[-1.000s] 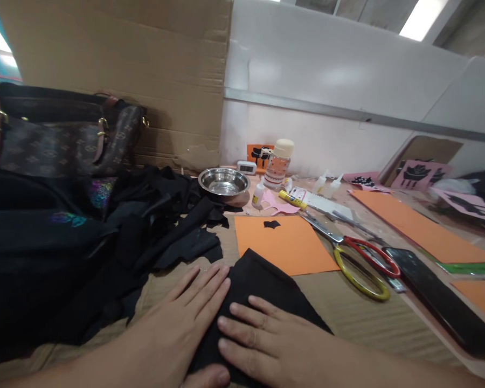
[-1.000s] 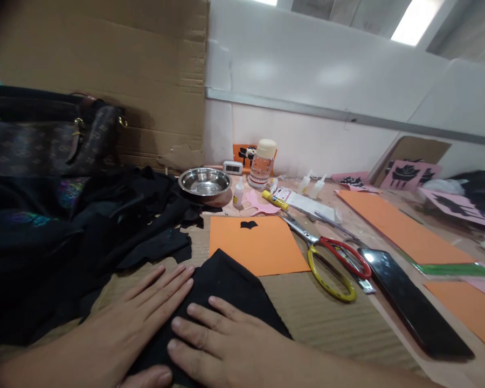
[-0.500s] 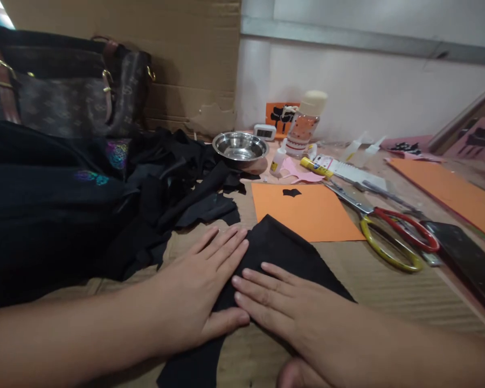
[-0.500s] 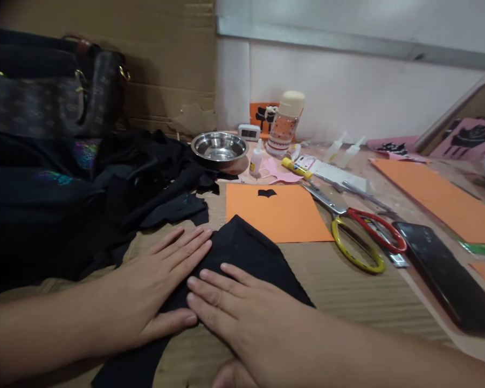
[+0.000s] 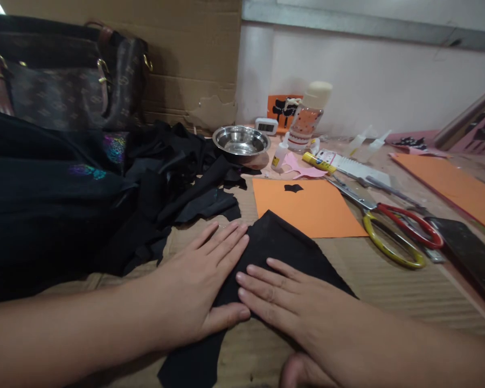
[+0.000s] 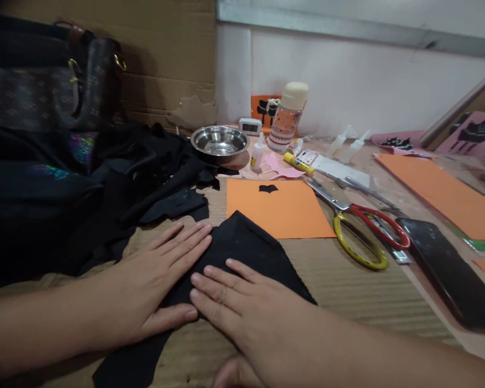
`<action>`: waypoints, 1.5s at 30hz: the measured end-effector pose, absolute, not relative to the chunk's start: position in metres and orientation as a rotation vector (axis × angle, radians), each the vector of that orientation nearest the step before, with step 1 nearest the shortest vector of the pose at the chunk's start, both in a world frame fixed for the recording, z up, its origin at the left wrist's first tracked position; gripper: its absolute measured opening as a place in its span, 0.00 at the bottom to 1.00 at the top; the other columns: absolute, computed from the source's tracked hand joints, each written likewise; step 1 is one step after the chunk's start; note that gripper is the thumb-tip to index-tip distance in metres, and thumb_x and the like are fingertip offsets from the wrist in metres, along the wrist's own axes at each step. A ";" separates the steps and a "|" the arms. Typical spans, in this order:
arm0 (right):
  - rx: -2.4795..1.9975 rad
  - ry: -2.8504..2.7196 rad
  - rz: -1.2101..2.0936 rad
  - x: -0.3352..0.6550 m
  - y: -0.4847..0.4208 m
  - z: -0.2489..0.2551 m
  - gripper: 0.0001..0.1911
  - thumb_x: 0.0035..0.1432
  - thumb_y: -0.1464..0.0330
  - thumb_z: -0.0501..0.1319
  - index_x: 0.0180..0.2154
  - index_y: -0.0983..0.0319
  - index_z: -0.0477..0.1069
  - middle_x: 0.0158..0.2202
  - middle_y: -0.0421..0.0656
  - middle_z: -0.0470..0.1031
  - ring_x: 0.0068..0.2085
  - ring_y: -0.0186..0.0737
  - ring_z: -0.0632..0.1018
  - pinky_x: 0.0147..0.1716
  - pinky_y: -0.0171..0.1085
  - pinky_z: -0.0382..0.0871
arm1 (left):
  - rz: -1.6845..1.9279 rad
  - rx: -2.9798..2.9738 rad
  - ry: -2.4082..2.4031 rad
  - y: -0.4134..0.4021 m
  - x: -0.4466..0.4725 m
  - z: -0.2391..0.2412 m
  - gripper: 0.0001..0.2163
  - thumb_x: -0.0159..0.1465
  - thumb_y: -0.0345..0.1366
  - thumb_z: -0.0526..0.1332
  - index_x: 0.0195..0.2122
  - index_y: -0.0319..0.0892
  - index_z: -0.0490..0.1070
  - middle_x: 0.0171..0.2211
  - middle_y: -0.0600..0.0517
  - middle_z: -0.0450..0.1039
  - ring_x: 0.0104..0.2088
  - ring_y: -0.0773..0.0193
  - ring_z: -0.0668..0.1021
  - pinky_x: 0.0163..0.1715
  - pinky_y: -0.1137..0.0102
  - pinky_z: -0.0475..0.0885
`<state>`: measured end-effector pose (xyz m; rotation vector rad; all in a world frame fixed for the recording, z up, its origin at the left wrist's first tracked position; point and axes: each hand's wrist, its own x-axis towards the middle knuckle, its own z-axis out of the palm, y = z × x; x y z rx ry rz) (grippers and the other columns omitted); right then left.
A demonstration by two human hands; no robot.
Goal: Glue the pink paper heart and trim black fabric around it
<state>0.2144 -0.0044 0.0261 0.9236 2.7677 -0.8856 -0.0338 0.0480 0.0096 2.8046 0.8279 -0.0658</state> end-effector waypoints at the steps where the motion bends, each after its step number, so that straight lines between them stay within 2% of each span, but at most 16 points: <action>1: 0.980 2.777 -0.865 0.215 -0.002 0.025 0.45 0.69 0.45 0.56 0.73 0.69 0.53 0.75 0.54 0.47 0.76 0.49 0.48 0.75 0.51 0.39 | -0.059 2.808 0.820 0.048 -0.034 0.010 0.42 0.70 0.60 0.54 0.72 0.27 0.54 0.75 0.32 0.44 0.75 0.39 0.50 0.73 0.44 0.47; 5: 1.217 2.785 -0.747 0.218 0.003 0.023 0.49 0.65 0.45 0.61 0.73 0.70 0.51 0.75 0.59 0.45 0.76 0.57 0.48 0.74 0.58 0.43 | -0.038 2.808 0.811 0.047 -0.035 0.010 0.43 0.69 0.59 0.58 0.73 0.28 0.54 0.75 0.31 0.45 0.75 0.40 0.52 0.74 0.46 0.45; 10: 0.917 2.742 -0.911 0.216 -0.004 0.030 0.43 0.70 0.47 0.56 0.72 0.69 0.55 0.75 0.54 0.48 0.76 0.49 0.49 0.75 0.48 0.39 | -0.077 2.817 0.825 0.048 -0.034 0.013 0.42 0.70 0.59 0.55 0.72 0.27 0.54 0.75 0.32 0.43 0.75 0.38 0.51 0.73 0.44 0.47; 12: 0.973 2.760 -0.858 0.217 -0.003 0.028 0.43 0.70 0.46 0.54 0.73 0.68 0.54 0.76 0.53 0.48 0.76 0.49 0.49 0.75 0.49 0.37 | -0.079 2.812 0.813 0.048 -0.034 0.013 0.43 0.70 0.60 0.55 0.72 0.26 0.53 0.74 0.31 0.44 0.75 0.38 0.51 0.73 0.43 0.47; 15: 1.178 2.773 -0.725 0.220 0.001 0.024 0.47 0.68 0.44 0.56 0.73 0.70 0.50 0.76 0.56 0.44 0.76 0.54 0.47 0.75 0.54 0.40 | -0.058 2.812 0.810 0.047 -0.035 0.012 0.42 0.70 0.59 0.57 0.73 0.27 0.53 0.74 0.31 0.44 0.75 0.39 0.51 0.73 0.44 0.46; 17: 1.120 2.778 -0.782 0.221 0.000 0.024 0.47 0.68 0.45 0.57 0.74 0.70 0.50 0.76 0.56 0.43 0.76 0.53 0.47 0.75 0.53 0.42 | -0.070 2.814 0.820 0.046 -0.035 0.012 0.42 0.70 0.59 0.57 0.73 0.28 0.53 0.75 0.32 0.43 0.75 0.39 0.50 0.73 0.44 0.47; 20: 0.951 2.800 -0.921 0.221 -0.002 0.025 0.43 0.69 0.46 0.56 0.73 0.66 0.54 0.75 0.53 0.49 0.76 0.49 0.51 0.75 0.50 0.41 | -0.095 2.808 0.826 0.046 -0.035 0.012 0.42 0.70 0.59 0.56 0.73 0.28 0.53 0.75 0.32 0.42 0.75 0.39 0.49 0.73 0.44 0.47; 22: 1.040 2.795 -0.870 0.220 -0.001 0.026 0.42 0.70 0.47 0.57 0.73 0.66 0.54 0.75 0.53 0.50 0.76 0.50 0.51 0.75 0.52 0.41 | -0.102 2.803 0.822 0.047 -0.034 0.013 0.43 0.70 0.60 0.55 0.73 0.27 0.53 0.75 0.32 0.44 0.75 0.39 0.50 0.73 0.44 0.46; 25: 1.176 2.761 -0.796 0.220 -0.001 0.025 0.46 0.67 0.46 0.60 0.73 0.69 0.53 0.75 0.56 0.46 0.76 0.55 0.49 0.75 0.55 0.42 | -0.086 2.814 0.817 0.048 -0.033 0.013 0.42 0.70 0.59 0.55 0.73 0.29 0.53 0.75 0.32 0.45 0.75 0.41 0.51 0.73 0.45 0.45; 29: 0.965 2.818 -0.958 0.221 -0.002 0.026 0.42 0.69 0.47 0.57 0.73 0.64 0.53 0.75 0.52 0.51 0.76 0.47 0.51 0.75 0.49 0.39 | -0.006 2.819 0.819 0.047 -0.036 0.009 0.41 0.70 0.60 0.55 0.72 0.30 0.55 0.75 0.33 0.47 0.75 0.41 0.52 0.74 0.47 0.46; 31: 1.020 2.829 -0.908 0.222 -0.001 0.026 0.41 0.70 0.48 0.57 0.73 0.63 0.54 0.75 0.51 0.53 0.76 0.47 0.53 0.75 0.50 0.39 | 0.015 2.822 0.820 0.046 -0.037 0.008 0.41 0.70 0.60 0.55 0.72 0.30 0.55 0.74 0.33 0.48 0.75 0.41 0.53 0.74 0.47 0.46; 34: 1.155 2.789 -0.804 0.220 0.000 0.027 0.46 0.67 0.45 0.59 0.73 0.69 0.53 0.75 0.56 0.47 0.76 0.54 0.49 0.75 0.54 0.42 | 0.008 2.836 0.811 0.047 -0.037 0.008 0.41 0.70 0.60 0.55 0.72 0.30 0.55 0.74 0.32 0.49 0.75 0.41 0.54 0.74 0.47 0.45; 36: 1.054 2.775 -0.871 0.218 -0.001 0.027 0.46 0.68 0.45 0.58 0.73 0.69 0.53 0.75 0.56 0.46 0.76 0.52 0.49 0.75 0.52 0.41 | -0.006 2.842 0.811 0.047 -0.036 0.009 0.41 0.70 0.60 0.55 0.72 0.29 0.55 0.74 0.32 0.48 0.75 0.41 0.53 0.74 0.47 0.45; 39: 0.937 2.801 -0.955 0.218 -0.003 0.027 0.42 0.70 0.47 0.56 0.72 0.67 0.55 0.75 0.53 0.52 0.76 0.47 0.52 0.75 0.50 0.39 | -0.038 2.845 0.813 0.047 -0.035 0.010 0.41 0.70 0.60 0.54 0.72 0.28 0.55 0.74 0.32 0.47 0.75 0.39 0.53 0.73 0.46 0.46; 43: 1.147 2.805 -0.849 0.220 -0.003 0.026 0.48 0.65 0.44 0.60 0.72 0.69 0.54 0.75 0.58 0.47 0.76 0.56 0.49 0.75 0.57 0.42 | -0.030 2.841 0.812 0.047 -0.036 0.010 0.41 0.70 0.59 0.55 0.72 0.29 0.55 0.74 0.32 0.48 0.75 0.40 0.53 0.74 0.46 0.45; 45: 1.057 2.804 -0.941 0.221 -0.003 0.026 0.46 0.67 0.45 0.58 0.73 0.66 0.52 0.75 0.56 0.47 0.76 0.53 0.49 0.75 0.54 0.42 | -0.030 2.838 0.815 0.047 -0.035 0.011 0.41 0.70 0.59 0.55 0.72 0.29 0.56 0.74 0.32 0.47 0.75 0.41 0.52 0.74 0.47 0.44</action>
